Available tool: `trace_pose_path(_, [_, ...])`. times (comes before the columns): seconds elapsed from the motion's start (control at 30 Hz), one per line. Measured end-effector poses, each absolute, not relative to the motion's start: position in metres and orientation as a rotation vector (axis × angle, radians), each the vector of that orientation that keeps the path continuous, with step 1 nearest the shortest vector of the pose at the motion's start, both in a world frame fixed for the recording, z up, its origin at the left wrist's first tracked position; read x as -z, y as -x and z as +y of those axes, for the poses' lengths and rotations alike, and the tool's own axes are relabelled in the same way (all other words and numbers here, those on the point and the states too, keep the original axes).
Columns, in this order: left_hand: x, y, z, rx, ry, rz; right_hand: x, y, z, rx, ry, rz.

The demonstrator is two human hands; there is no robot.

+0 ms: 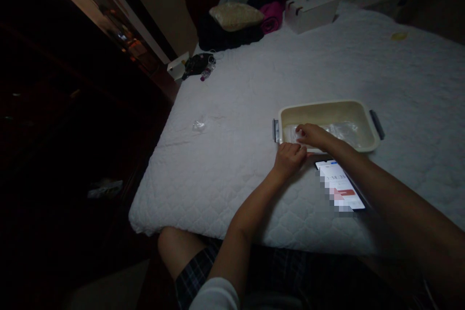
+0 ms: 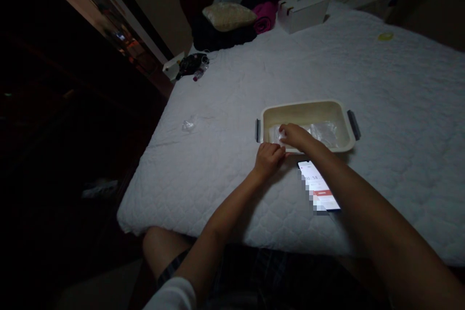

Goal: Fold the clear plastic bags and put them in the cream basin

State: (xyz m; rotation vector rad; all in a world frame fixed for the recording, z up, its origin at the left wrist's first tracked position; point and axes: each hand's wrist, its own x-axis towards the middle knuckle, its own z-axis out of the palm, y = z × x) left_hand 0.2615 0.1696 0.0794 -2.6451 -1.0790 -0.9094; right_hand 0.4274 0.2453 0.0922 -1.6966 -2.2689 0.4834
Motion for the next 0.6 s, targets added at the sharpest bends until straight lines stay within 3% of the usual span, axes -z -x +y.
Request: trace_pose_path(0.6, [-0.078, -0.262, 0.166, 0.907, 2.595, -1.063, -0.088, -0.416, 0.251, -0.568, 1.607, -2.356])
